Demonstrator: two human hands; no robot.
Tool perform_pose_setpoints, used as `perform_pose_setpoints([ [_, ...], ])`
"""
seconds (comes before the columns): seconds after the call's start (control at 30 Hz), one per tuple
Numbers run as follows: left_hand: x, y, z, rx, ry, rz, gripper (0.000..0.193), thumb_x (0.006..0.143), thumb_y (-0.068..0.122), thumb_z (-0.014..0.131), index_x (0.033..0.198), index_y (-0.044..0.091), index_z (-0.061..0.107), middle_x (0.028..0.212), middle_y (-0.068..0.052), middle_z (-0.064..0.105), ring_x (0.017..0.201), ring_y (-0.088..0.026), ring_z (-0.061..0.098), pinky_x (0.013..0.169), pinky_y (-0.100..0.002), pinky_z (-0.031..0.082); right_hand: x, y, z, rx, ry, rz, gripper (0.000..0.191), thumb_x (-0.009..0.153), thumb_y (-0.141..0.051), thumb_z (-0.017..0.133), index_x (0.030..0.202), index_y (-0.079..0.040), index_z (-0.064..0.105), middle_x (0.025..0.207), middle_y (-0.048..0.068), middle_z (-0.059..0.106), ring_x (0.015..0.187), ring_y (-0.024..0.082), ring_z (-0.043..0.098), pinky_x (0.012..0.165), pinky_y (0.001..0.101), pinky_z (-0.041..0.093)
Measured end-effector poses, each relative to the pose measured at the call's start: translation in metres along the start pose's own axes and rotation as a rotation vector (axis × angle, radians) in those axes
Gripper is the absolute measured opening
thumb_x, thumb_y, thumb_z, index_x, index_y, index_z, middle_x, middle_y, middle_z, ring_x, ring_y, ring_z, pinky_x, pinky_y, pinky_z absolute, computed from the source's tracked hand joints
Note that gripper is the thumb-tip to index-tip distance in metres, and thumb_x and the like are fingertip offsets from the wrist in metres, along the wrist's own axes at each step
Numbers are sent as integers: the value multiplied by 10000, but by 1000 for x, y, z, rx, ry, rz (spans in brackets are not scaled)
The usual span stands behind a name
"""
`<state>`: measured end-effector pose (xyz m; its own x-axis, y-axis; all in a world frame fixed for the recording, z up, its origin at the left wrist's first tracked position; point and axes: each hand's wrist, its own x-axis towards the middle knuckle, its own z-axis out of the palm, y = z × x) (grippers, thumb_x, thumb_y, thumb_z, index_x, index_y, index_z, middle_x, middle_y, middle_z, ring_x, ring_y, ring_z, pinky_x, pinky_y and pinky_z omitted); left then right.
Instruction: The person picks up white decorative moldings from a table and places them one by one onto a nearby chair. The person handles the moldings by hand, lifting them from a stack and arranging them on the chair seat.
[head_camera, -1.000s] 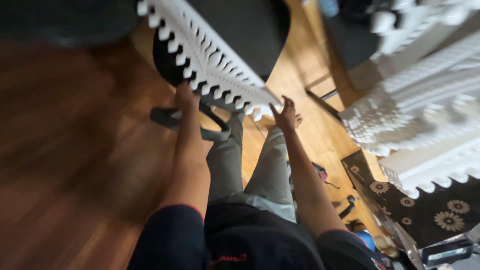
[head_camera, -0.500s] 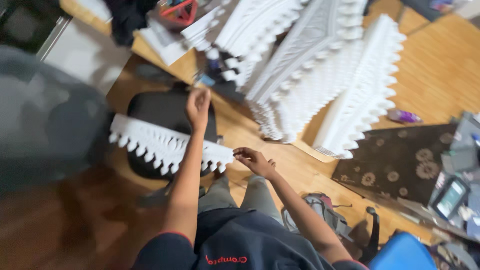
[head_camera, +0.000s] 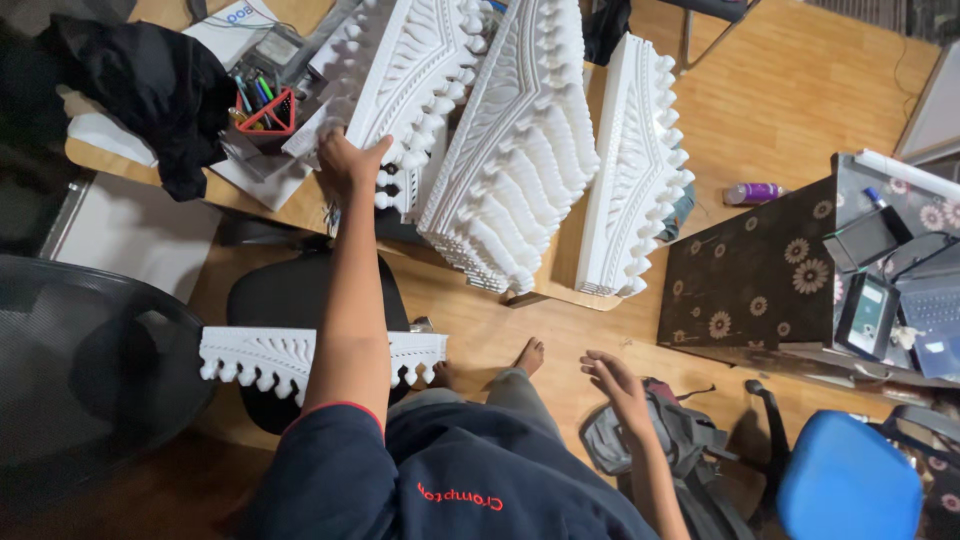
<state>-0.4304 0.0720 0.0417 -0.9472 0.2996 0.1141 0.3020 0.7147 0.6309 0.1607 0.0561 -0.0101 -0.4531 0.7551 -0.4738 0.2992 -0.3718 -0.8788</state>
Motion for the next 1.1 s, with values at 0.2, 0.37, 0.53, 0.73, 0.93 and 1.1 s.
perform_pose_setpoints([
  [0.2,0,15,4,-719,39,-154,603,815,400,841,1215,5,623,1172,-143,725,1024,-251,727,909,-371,576,21,-6,-3,3,25,-64,387,1025,-255,591,1334,-26,628,1229,84,717,1145,167,670,978,321,501],
  [0.37,-7,32,11,-1207,132,3,524,972,241,758,1351,-36,527,1311,-166,650,1149,-218,639,985,-352,510,42,-27,21,-7,-74,-143,365,1032,-244,587,1317,-22,641,1206,78,722,1116,157,682,977,305,521],
  [0.53,-18,32,2,-1433,130,-205,708,938,266,751,1484,9,381,1340,-182,640,1190,-241,622,986,-370,504,51,-36,34,1,-104,-136,364,1035,-245,578,1313,-20,642,1199,68,724,1097,142,682,959,304,518],
  [0.73,-24,11,-12,-1539,77,-429,915,879,302,785,1572,67,236,1434,-175,567,1250,-287,591,1041,-431,501,52,-20,35,21,-128,-116,360,1038,-254,574,1299,-18,653,1202,74,726,1084,138,683,957,305,528],
  [0.93,-45,-14,-30,-1677,33,-197,838,943,255,813,1521,-2,262,1466,-186,519,1336,-322,576,1118,-481,509,51,-18,36,59,-136,-115,365,1043,-251,568,1315,-17,638,1222,81,718,1113,150,683,976,318,527],
  [1.1,-73,-29,-97,-1656,-122,-40,602,906,282,771,1372,16,498,1300,-132,654,1191,-249,659,997,-398,541,62,-56,36,281,-74,-128,427,1029,-259,554,1404,-54,543,1258,81,687,1134,188,680,975,362,549],
])
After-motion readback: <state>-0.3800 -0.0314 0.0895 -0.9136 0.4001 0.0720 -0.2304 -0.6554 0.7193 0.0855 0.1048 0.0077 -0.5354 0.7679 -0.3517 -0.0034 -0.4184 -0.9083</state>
